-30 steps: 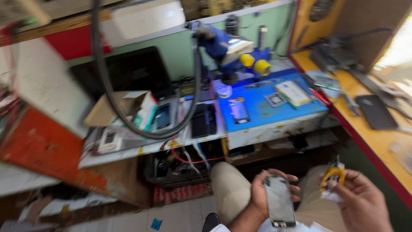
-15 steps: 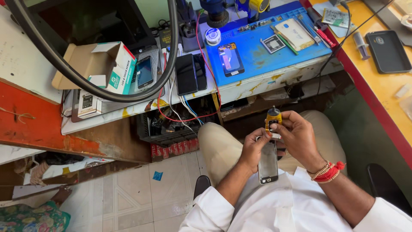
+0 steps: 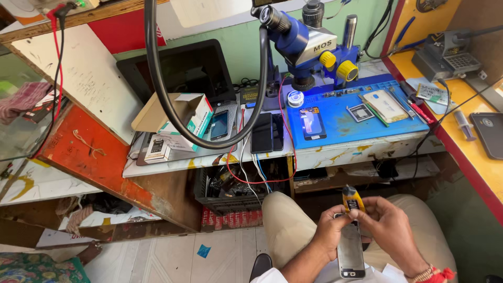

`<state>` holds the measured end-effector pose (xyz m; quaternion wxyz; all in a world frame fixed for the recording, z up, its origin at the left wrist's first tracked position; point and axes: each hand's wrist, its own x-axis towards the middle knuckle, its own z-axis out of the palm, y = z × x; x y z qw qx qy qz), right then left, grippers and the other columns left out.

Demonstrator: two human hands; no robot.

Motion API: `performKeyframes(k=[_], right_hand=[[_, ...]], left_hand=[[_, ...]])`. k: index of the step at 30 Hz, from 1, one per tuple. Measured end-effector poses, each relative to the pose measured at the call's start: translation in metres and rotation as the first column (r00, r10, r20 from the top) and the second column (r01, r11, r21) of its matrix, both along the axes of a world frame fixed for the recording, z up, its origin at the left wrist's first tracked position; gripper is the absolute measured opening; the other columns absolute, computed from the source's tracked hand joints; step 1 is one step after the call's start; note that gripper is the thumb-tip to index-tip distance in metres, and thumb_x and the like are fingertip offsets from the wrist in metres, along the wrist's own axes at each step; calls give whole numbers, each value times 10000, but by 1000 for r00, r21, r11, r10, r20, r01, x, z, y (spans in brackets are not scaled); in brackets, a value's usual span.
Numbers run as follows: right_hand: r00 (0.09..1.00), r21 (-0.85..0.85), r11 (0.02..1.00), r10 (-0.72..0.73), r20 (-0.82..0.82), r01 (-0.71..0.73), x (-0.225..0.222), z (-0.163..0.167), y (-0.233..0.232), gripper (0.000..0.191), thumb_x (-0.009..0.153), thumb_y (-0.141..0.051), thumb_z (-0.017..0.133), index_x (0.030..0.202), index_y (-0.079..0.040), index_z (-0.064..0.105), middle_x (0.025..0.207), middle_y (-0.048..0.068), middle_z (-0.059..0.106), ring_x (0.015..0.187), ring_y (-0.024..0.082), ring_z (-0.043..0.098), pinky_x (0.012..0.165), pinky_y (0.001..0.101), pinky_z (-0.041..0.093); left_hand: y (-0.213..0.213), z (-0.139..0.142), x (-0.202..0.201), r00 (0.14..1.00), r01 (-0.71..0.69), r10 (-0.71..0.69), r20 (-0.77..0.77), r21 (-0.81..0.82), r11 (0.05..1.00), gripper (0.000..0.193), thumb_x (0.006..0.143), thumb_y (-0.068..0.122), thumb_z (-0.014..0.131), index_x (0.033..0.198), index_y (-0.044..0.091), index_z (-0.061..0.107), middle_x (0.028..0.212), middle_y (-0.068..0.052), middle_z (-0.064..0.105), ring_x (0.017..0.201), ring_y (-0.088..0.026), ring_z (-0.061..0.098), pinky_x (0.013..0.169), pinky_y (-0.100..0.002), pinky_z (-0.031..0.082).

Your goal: The person sits at a repair workbench holding a disassembled phone frame and a yellow adhesive tube. They open the tube, squeeze adhesive along the edges of the phone frame, reposition the frame repeatedly to reach different sides, and continue applying adhesive around the frame on the workbench.

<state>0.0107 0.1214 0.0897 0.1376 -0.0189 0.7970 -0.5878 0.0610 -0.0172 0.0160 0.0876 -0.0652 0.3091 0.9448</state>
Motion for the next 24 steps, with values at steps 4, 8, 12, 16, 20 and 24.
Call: performKeyframes(k=[4,8,12,16,20,24], right_hand=[[996,-6,999,46,73,-46,1,-22,14,306,856,-129,816,1050,99,754,767,103,756,648,101,622,558,296,538],[978,-186,981,90,187,-55,-9,-40,23,278,855,-93,784,1001,126,694,684,107,679,564,132,576,498,320,506],[959,-157,986,99,267,-58,-15,-46,27,253,861,-95,773,894,150,716,669,119,683,538,165,583,513,336,553],[956,-137,988,102,275,-66,-18,-46,32,234,856,-110,785,816,111,720,655,120,685,530,154,543,509,317,459],[953,-161,985,99,285,-54,-21,-45,33,195,848,-108,770,793,76,736,641,109,671,529,150,532,514,300,407],[958,-175,982,119,260,-75,-21,-41,31,208,852,-110,772,796,87,734,637,110,672,533,145,524,514,300,404]], left_hand=[[0,-4,0,1000,-18,17,15,42,999,99,1075,72,587,1143,4,609,1031,-175,704,874,-304,735,771,-489,652],[3,-5,2,1000,-4,4,5,17,1000,127,1072,77,578,1163,0,621,1010,-171,695,850,-299,736,781,-487,645],[6,-8,2,1000,1,-1,6,21,1000,125,1075,71,588,1157,-17,622,1020,-169,686,878,-276,730,818,-514,652],[5,-12,-1,997,35,-28,76,-90,995,114,1068,99,613,1119,-3,615,1020,-165,676,887,-267,732,776,-514,649],[2,-11,-2,998,48,-47,38,-12,999,132,1070,112,628,1092,-14,600,1044,-183,663,895,-280,727,756,-521,653],[0,-8,0,999,45,-45,-6,12,999,146,1080,115,621,1125,-24,623,1071,-185,656,902,-285,718,769,-527,644]])
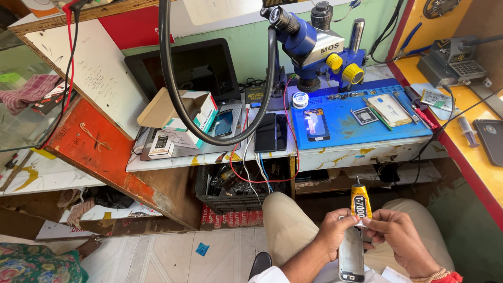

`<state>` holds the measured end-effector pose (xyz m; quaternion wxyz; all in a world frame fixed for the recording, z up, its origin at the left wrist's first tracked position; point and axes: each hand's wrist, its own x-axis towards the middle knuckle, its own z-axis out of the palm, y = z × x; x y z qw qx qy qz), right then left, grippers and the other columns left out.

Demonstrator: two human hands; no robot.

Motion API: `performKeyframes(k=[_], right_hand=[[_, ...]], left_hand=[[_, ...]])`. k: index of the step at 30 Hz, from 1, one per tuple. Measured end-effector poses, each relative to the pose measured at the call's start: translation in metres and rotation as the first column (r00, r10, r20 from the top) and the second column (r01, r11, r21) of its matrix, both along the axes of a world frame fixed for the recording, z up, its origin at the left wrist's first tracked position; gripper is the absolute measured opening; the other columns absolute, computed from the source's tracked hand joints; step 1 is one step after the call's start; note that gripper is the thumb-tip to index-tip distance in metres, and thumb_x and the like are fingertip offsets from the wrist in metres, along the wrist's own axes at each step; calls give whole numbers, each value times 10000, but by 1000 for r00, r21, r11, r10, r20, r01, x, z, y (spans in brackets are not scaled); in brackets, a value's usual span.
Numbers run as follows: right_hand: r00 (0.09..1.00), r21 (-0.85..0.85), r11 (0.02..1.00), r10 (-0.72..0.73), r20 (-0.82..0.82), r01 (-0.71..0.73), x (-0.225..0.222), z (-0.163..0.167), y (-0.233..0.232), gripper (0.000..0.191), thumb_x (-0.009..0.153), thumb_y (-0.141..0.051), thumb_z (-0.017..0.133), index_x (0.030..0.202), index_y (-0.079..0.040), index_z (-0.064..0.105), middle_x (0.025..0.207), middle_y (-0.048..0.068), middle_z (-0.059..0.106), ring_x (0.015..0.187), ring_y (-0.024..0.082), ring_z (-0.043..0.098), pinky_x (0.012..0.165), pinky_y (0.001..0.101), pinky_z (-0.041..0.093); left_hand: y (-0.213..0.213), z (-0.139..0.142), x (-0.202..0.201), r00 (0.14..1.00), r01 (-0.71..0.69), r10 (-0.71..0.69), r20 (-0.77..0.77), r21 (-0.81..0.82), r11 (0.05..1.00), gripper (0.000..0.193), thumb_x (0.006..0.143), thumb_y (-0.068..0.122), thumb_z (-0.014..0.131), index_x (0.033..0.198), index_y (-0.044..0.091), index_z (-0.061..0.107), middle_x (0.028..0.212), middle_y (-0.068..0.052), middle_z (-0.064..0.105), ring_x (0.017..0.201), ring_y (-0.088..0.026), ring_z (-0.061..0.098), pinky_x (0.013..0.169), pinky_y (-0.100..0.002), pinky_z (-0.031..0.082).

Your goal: The person sits at a repair workbench holding a disassembled phone frame and a yellow adhesive tube. They open the tube, squeeze adhesive along the edges of the phone frame, reposition the frame repeatedly to reach different sides, and continue applying adhesive around the frame on the workbench.

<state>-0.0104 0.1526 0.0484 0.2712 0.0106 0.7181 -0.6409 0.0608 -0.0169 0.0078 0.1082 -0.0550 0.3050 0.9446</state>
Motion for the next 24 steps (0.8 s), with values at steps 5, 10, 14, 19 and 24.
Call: performKeyframes(k=[5,10,14,19,24], right_hand=[[997,51,997,57,-43,-55,1,13,-4,209,825,-122,791,888,76,768,679,91,721,603,132,597,569,293,465],[997,-9,997,72,-32,-72,1,17,-4,200,811,-106,794,931,53,780,686,55,687,621,115,559,580,292,468],[999,-95,994,49,-19,-50,-1,11,-1,135,817,-35,796,839,92,754,653,77,660,597,132,533,542,302,423],[1000,-98,995,13,-2,-13,-3,9,1,47,817,26,758,807,66,736,649,75,668,570,137,540,521,296,400],[999,-113,993,40,-1,-40,-2,17,-1,30,816,34,759,810,57,741,642,70,655,562,130,521,515,288,385]], left_hand=[[-3,2,-1,999,-17,14,-51,-66,998,93,1084,72,606,1099,-19,613,1106,-184,663,941,-294,723,817,-528,646],[-3,-1,-3,998,-12,4,-70,-117,993,107,1089,67,598,1136,-19,641,1112,-196,678,954,-284,723,811,-489,646],[-1,-2,-2,999,11,-16,-48,-109,994,115,1085,85,606,1126,-18,638,1110,-176,675,968,-271,731,785,-483,655],[-1,2,-1,997,42,-55,-55,-207,977,187,1115,150,608,1172,-24,645,1126,-168,683,969,-238,704,729,-450,643],[0,10,1,996,58,-71,-49,-224,973,258,1106,162,569,1290,-4,645,1144,-165,694,962,-245,711,722,-424,642]])
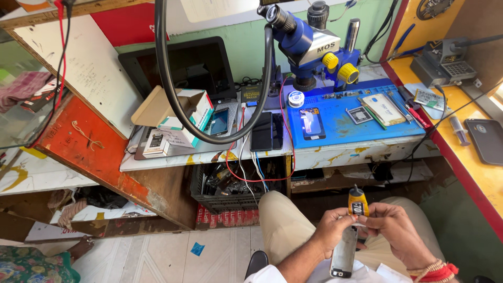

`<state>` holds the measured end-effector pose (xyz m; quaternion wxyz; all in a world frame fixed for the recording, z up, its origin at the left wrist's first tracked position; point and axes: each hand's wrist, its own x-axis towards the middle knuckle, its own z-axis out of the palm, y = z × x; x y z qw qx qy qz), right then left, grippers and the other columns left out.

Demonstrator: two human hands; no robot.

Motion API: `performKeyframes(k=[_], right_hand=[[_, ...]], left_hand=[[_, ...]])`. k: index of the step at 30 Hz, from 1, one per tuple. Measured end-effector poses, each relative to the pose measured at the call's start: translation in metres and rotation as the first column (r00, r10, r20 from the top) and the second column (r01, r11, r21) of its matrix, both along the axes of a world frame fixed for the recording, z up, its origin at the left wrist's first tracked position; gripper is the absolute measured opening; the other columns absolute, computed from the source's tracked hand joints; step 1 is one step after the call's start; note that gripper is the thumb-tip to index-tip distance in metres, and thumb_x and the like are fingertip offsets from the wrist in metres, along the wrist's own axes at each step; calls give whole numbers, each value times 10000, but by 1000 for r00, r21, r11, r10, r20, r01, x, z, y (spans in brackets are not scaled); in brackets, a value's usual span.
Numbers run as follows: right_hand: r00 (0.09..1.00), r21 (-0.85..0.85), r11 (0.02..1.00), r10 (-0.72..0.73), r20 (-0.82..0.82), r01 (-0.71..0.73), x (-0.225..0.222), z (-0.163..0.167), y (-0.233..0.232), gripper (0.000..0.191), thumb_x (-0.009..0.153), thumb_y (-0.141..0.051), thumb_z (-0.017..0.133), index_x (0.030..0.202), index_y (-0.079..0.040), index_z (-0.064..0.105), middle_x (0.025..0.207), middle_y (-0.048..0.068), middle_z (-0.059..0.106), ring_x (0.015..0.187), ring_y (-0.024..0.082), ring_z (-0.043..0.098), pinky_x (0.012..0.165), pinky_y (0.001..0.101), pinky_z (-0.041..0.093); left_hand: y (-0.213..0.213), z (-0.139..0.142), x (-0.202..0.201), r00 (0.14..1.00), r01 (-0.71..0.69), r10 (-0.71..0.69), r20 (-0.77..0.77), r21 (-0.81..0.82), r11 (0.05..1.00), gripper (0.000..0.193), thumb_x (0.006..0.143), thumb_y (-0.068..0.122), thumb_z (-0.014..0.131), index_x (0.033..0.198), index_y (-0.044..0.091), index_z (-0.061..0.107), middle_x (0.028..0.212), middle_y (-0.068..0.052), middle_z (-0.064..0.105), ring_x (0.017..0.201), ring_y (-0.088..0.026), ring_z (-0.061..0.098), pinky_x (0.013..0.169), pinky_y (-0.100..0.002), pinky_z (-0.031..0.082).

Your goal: The person sits at a repair workbench holding a disassembled phone frame and a yellow adhesive tube. They open the tube, squeeze adhesive along the edges of the phone frame, reposition the frame repeatedly to reach different sides, and continue applying adhesive around the frame on the workbench.

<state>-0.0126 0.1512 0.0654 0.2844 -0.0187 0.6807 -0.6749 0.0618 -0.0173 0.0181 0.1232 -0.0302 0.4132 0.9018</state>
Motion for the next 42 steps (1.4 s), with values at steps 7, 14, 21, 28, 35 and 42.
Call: performKeyframes(k=[7,14,21,28,35,42], right_hand=[[998,-41,998,34,-50,-37,12,8,-10,88,854,-22,733,913,43,738,721,27,665,627,92,557,548,264,431],[986,26,996,90,-138,-87,7,5,-9,218,868,-47,745,1078,9,752,860,41,752,717,90,640,646,246,530],[989,21,999,49,-140,-47,3,-5,-13,160,887,-52,758,998,62,767,839,72,760,690,102,656,619,272,538],[517,324,862,87,-851,389,17,61,-23,890,741,-197,863,1517,6,477,739,54,679,600,138,636,592,292,524],[-529,-145,872,146,-836,469,36,103,13,1178,830,-604,868,1610,-74,162,1091,195,553,916,307,362,898,420,266],[-303,177,834,376,-876,522,43,152,-21,1163,914,-788,571,1680,-178,-56,1705,264,-75,1585,457,-147,1235,684,-129]], left_hand=[[2,-3,-2,998,-64,63,19,57,996,263,1064,112,531,1279,5,638,1073,-158,718,906,-268,739,689,-397,639],[-7,-4,-4,995,-84,85,-58,20,996,199,1073,101,542,1210,-9,634,1113,-115,665,965,-259,725,776,-421,653],[-7,-4,-3,996,-64,61,-63,-45,997,219,1070,130,554,1228,16,656,1128,-118,680,995,-263,720,781,-408,638],[-14,-4,-10,995,-76,89,-52,212,974,219,1099,125,580,1235,-28,657,1110,-205,682,964,-299,713,783,-516,641],[-12,-24,-10,997,-49,62,-42,257,965,196,1120,104,597,1211,-66,630,1072,-212,656,984,-318,723,791,-551,637],[-11,-21,-6,997,-8,28,-76,248,969,205,1100,86,591,1215,-72,654,1063,-214,671,934,-311,709,801,-544,639]])
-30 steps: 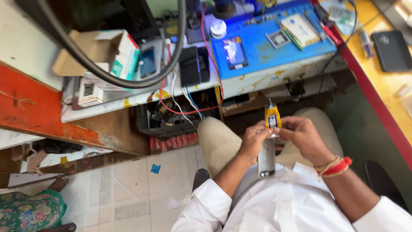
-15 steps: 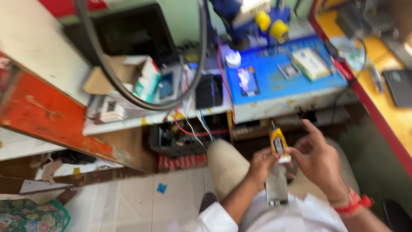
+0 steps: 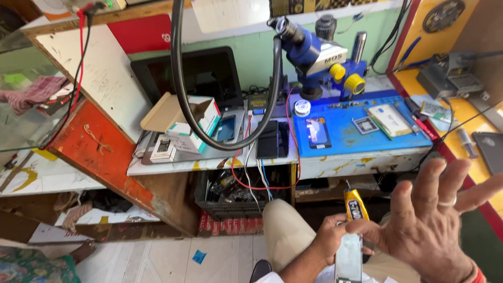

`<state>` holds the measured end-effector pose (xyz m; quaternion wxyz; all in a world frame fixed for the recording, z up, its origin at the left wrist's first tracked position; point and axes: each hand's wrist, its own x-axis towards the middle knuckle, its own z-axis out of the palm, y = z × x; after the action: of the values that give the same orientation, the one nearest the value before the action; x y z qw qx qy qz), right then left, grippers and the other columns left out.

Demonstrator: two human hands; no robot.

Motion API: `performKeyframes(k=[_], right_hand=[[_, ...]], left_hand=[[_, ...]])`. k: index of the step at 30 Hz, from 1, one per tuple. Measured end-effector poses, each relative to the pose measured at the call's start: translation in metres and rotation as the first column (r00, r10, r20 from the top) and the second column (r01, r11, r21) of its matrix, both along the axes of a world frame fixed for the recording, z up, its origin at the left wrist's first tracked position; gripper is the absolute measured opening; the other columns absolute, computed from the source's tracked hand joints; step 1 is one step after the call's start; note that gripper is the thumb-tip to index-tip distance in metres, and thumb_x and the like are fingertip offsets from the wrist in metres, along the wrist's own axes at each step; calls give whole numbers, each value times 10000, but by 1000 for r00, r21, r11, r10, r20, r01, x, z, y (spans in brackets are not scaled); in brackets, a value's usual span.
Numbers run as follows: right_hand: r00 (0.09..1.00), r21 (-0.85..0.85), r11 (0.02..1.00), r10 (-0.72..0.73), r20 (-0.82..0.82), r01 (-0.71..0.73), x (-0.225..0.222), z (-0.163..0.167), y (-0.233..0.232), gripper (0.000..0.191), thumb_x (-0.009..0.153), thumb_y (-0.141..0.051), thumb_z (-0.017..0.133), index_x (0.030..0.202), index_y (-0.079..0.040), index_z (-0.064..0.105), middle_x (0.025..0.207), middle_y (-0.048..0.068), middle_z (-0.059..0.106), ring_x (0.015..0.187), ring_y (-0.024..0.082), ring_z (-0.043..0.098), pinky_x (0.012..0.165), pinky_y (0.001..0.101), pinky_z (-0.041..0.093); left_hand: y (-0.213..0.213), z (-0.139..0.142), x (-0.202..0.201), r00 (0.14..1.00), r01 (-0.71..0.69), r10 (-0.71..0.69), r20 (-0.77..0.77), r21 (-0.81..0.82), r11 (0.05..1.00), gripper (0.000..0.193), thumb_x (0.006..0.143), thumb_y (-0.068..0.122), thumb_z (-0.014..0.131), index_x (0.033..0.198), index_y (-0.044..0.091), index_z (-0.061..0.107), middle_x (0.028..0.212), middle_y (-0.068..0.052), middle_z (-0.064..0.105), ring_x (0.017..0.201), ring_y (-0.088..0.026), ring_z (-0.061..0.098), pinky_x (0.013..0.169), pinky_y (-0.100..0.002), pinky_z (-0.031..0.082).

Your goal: The person sits at a repair workbench holding a disassembled phone frame and a yellow adhesive tube. They open the tube, squeeze adhesive along the edges of the phone frame, reposition the frame repeatedly to reach different sides, and continue applying adhesive around the frame on the workbench.

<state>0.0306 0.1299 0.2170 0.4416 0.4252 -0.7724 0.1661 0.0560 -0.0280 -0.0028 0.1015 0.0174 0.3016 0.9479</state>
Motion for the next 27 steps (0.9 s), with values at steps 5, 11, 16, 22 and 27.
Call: performKeyframes(k=[5,11,16,22,27], right_hand=[[998,12,999,45,51,-46,5,25,-9,1148,906,-746,575,1675,-160,-43,1695,272,-109,1559,479,-167,1228,700,-125],[990,12,997,78,120,-80,1,8,1,1043,930,-695,577,1593,32,232,1654,395,-44,1514,578,-126,1186,788,-80],[991,17,1000,-8,137,6,3,3,7,1036,869,-693,636,1522,46,320,1650,384,-4,1520,576,-114,1171,792,-81],[998,35,999,19,61,-21,3,10,8,1113,917,-719,662,1644,-38,167,1685,339,-50,1540,531,-168,1160,775,-137],[1000,48,999,-21,-12,22,5,0,13,1183,852,-756,665,1643,-112,67,1703,272,-72,1550,486,-167,1158,724,-178]], left_hand=[[-2,10,0,1000,15,-15,-1,-42,999,203,1113,85,607,1246,-64,645,1066,-194,665,1002,-286,708,810,-553,628],[0,7,1,1000,5,-5,10,-8,1000,223,1114,90,624,1266,-72,618,1027,-199,644,1000,-307,710,811,-572,626],[2,2,1,1000,0,-1,22,17,1000,245,1119,103,599,1269,-91,606,1049,-223,648,1010,-315,709,819,-583,624],[3,4,0,999,3,-5,35,53,999,244,1115,98,583,1270,-88,611,1100,-220,648,1017,-308,709,821,-586,623],[4,3,-1,999,-6,6,38,4,1000,237,1127,87,593,1285,-87,623,1080,-218,624,1002,-327,703,821,-597,620]])
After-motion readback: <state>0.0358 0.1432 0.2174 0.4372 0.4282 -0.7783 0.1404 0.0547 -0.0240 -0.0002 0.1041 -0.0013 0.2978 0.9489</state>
